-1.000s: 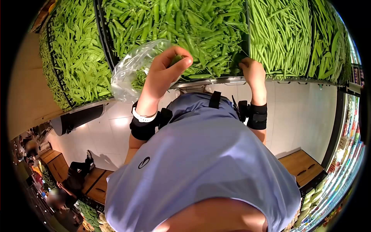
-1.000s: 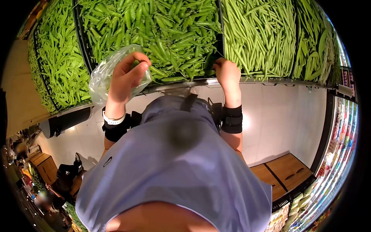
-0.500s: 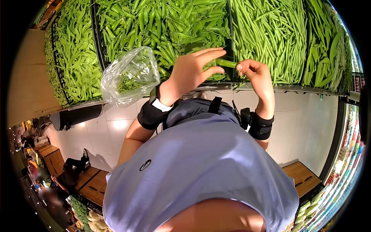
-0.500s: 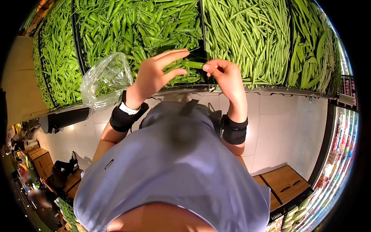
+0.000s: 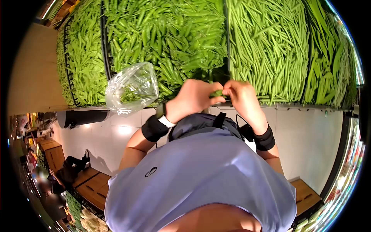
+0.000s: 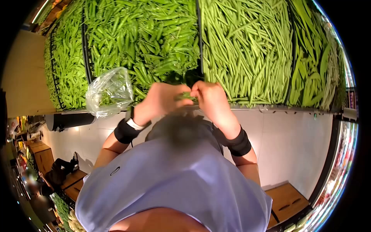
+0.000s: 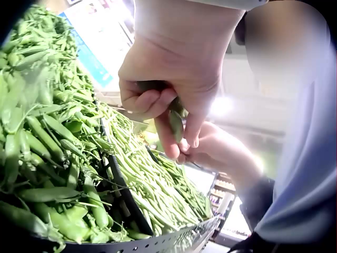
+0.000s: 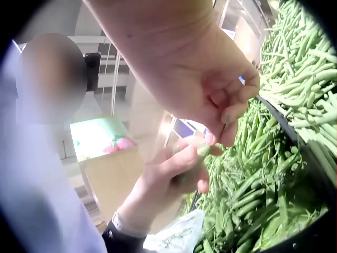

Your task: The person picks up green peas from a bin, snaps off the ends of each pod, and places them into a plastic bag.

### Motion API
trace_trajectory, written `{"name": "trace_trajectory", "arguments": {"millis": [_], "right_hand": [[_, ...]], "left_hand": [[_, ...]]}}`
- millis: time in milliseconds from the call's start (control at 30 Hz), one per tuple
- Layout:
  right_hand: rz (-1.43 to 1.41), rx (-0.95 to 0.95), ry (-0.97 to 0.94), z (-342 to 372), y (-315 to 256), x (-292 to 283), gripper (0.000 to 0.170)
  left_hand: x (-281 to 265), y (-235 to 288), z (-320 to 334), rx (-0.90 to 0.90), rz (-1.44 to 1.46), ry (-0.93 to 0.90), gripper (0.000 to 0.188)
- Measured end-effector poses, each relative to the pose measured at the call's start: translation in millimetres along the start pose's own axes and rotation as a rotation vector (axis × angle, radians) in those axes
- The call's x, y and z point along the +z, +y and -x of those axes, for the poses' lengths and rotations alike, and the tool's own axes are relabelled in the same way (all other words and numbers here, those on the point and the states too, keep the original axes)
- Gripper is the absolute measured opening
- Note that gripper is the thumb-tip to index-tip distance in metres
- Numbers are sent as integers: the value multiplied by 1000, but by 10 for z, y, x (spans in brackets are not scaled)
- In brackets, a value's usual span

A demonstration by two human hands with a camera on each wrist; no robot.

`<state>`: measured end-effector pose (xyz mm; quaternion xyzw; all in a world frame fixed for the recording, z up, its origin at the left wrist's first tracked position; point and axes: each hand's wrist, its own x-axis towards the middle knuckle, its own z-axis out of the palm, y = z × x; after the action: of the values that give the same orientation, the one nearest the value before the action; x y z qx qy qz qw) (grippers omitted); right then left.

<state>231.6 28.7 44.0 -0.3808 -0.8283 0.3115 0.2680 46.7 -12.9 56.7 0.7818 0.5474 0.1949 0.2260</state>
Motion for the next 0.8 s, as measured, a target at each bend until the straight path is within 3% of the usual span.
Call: {"name": "trace_trajectory", "arguments": {"millis": [100,200,300,500,567,600,667,800], "right_hand": [[-128,37,-100,7,35,111,1],[-249,55,-199,28,88,91,3],[-57,-252,-338,-27,7,26,6],[55,-387,-415,-105,-181,172,3],[81,-464,-428,-154,-290,184,6],[82,-493,-511,-180,-326,184,26],[-6,-631,-631,-230,-354,240,25],[-159,-818,-654,-291,-514,469,16]], "left_hand": [[134,-45,5,22,-216,-100,17],[67,-159,71,-10,12,-144,17],[-25,-183,129,-133,234,-261,19],[-145,-270,276,-220,353,-308,17],[-161,-359,375,-201,517,-328,19],[-170,-423,434,-185,593,-358,18],[-221,-490,544,-131,792,-457,19],[-264,-593,735,-25,660,-598,24]]}}
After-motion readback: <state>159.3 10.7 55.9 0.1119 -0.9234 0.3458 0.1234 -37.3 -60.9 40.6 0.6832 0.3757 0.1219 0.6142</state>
